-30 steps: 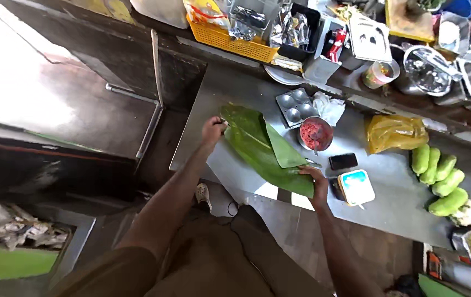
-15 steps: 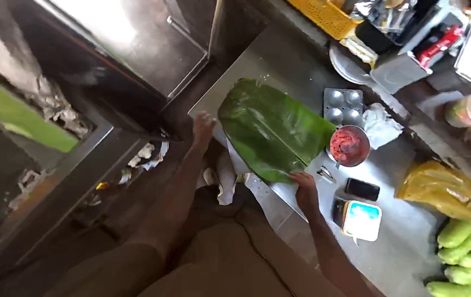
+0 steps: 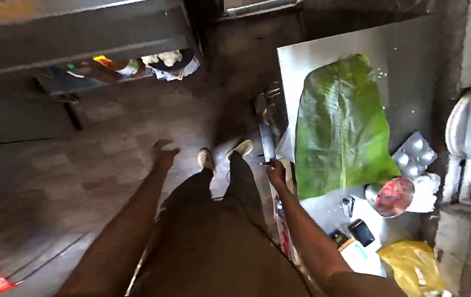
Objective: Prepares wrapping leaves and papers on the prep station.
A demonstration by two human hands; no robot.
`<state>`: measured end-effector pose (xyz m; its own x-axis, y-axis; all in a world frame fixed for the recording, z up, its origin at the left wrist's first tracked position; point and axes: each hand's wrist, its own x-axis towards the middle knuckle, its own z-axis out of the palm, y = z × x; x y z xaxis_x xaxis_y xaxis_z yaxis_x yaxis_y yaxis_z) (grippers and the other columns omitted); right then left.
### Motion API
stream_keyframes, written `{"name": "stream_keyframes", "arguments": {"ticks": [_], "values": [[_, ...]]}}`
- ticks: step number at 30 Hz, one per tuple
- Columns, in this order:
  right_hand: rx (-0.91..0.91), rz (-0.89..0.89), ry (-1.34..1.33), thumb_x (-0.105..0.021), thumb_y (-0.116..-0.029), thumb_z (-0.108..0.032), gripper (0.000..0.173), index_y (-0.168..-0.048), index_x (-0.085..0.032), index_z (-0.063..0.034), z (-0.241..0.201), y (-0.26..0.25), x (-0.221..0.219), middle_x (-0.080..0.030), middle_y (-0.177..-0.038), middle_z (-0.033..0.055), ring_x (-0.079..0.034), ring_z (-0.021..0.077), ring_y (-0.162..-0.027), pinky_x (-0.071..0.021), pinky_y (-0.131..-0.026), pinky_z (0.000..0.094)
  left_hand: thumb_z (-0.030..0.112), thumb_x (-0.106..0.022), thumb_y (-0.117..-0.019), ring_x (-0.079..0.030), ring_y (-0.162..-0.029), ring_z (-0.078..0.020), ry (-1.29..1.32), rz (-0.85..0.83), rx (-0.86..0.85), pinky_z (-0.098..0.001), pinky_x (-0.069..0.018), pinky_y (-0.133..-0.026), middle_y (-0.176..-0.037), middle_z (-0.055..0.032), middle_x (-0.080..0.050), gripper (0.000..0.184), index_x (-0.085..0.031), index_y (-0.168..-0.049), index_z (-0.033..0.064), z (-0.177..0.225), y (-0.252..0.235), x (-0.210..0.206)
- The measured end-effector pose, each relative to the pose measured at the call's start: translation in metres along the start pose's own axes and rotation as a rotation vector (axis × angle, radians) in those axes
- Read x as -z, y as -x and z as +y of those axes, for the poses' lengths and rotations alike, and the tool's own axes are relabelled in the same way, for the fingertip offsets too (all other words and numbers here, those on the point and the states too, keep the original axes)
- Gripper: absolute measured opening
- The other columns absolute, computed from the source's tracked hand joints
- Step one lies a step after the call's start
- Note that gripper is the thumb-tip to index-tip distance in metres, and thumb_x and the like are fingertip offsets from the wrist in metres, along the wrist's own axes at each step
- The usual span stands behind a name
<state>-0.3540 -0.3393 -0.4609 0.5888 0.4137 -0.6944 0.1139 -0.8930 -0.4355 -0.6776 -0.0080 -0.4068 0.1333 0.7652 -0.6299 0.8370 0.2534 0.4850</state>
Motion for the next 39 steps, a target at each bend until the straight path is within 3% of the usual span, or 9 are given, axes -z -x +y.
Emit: {"name": "stream_keyframes", "arguments": {"ticks": [2,7,10,12,18,26,31,36,39], "values": [[-0.111,0.163,0.081,-0.066,-0.0990,-0.025,0.042,-0.129,-0.064,0.0046,-0.012,-0.028,-0.003,-0.064,-0.127,0.0291,-0.062,0.0431,-0.119,-0.0485,-0.104,0.0601,0.010,-0.079,-0.0891,-0.058,-0.127,-0.0371,0.021,-0.037,0.090,-0.0568,-0.0490,-0.105,-0.140,-0.0213,-0.058,0.048,-0.061,-0.133,0.0012,-0.078,0.023,0.021],[-0.111,0.268,0.173,-0.056,-0.1055,-0.025,0.056,-0.152,-0.041,0.0031,-0.013,-0.097,-0.023,-0.045,-0.154,0.0288,-0.043,0.0407,-0.144,-0.0342,-0.120,0.0547,0.004,-0.074,-0.0924,-0.054,-0.131,-0.0418,-0.072,-0.130,0.314,-0.0564,-0.0432,-0.110,-0.137,-0.0288,-0.059,0.040,-0.062,-0.129,-0.0080,-0.241,0.094,0.068],[0.073,0.454,0.218,-0.070,-0.0927,-0.014,0.045,-0.135,-0.062,-0.0037,0.016,-0.165,-0.036,-0.060,-0.139,0.0205,-0.056,0.0331,-0.132,-0.0462,-0.112,0.0479,0.004,-0.073,-0.0931,-0.062,-0.119,-0.0396,-0.054,-0.152,0.475,-0.0582,-0.0510,-0.099,-0.133,-0.0262,-0.061,0.039,-0.062,-0.129,-0.0039,-0.303,0.129,0.082],[0.076,0.449,0.291,-0.068,-0.0939,-0.012,0.038,-0.132,-0.065,-0.0080,0.006,-0.191,-0.036,-0.061,-0.138,0.0170,-0.059,0.0312,-0.129,-0.0505,-0.107,0.0490,0.007,-0.073,-0.0939,-0.063,-0.116,-0.0393,-0.051,-0.158,0.516,-0.0592,-0.0525,-0.096,-0.134,-0.0256,-0.060,0.039,-0.063,-0.130,-0.0007,-0.322,0.141,0.089],[-0.061,0.402,0.427,-0.072,-0.0916,-0.019,0.040,-0.131,-0.065,-0.0127,-0.018,-0.217,-0.037,-0.062,-0.136,0.0152,-0.062,0.0337,-0.123,-0.0542,-0.097,0.0557,0.001,-0.068,-0.0956,-0.066,-0.110,-0.0344,0.005,-0.190,0.426,-0.0528,-0.0547,-0.094,-0.136,-0.0235,-0.060,0.036,-0.062,-0.131,-0.0002,-0.278,0.121,0.093],[-0.044,0.465,0.582,-0.055,-0.1001,-0.025,0.028,-0.111,-0.074,-0.0083,-0.017,-0.203,-0.015,-0.070,-0.117,0.0176,-0.067,0.0351,-0.111,-0.0535,-0.093,0.0570,-0.004,-0.068,-0.0934,-0.069,-0.098,-0.0282,0.100,-0.152,0.218,-0.0492,-0.0569,-0.087,-0.130,-0.0182,-0.064,0.034,-0.064,-0.127,0.0015,-0.236,0.071,0.086],[0.082,0.488,0.181,-0.069,-0.0967,-0.030,0.022,-0.104,-0.079,-0.0108,-0.005,-0.200,0.000,-0.077,-0.100,0.0086,-0.072,0.0229,-0.095,-0.0567,-0.090,0.0480,-0.006,-0.069,-0.0915,-0.070,-0.103,-0.0264,0.133,-0.154,0.220,-0.0461,-0.0587,-0.089,-0.132,-0.0146,-0.065,0.035,-0.065,-0.125,0.0040,-0.234,0.062,0.083],[-0.071,0.464,0.251,-0.055,-0.1024,-0.037,0.037,-0.120,-0.069,-0.0079,-0.013,-0.213,-0.007,-0.073,-0.107,0.0162,-0.071,0.0323,-0.098,-0.0557,-0.087,0.0563,-0.006,-0.071,-0.0897,-0.069,-0.104,-0.0303,0.086,-0.208,0.209,-0.0496,-0.0585,-0.090,-0.130,-0.0186,-0.064,0.038,-0.064,-0.127,0.0007,-0.246,0.064,0.079],[-0.080,0.359,0.284,-0.069,-0.0912,-0.056,0.061,-0.129,-0.062,-0.0086,-0.021,-0.217,-0.027,-0.072,-0.101,0.0186,-0.071,0.0374,-0.091,-0.0575,-0.078,0.0606,-0.005,-0.072,-0.0907,-0.069,-0.106,-0.0328,0.033,-0.250,0.207,-0.0532,-0.0570,-0.092,-0.129,-0.0204,-0.064,0.038,-0.063,-0.127,-0.0007,-0.245,0.065,0.078]]}}
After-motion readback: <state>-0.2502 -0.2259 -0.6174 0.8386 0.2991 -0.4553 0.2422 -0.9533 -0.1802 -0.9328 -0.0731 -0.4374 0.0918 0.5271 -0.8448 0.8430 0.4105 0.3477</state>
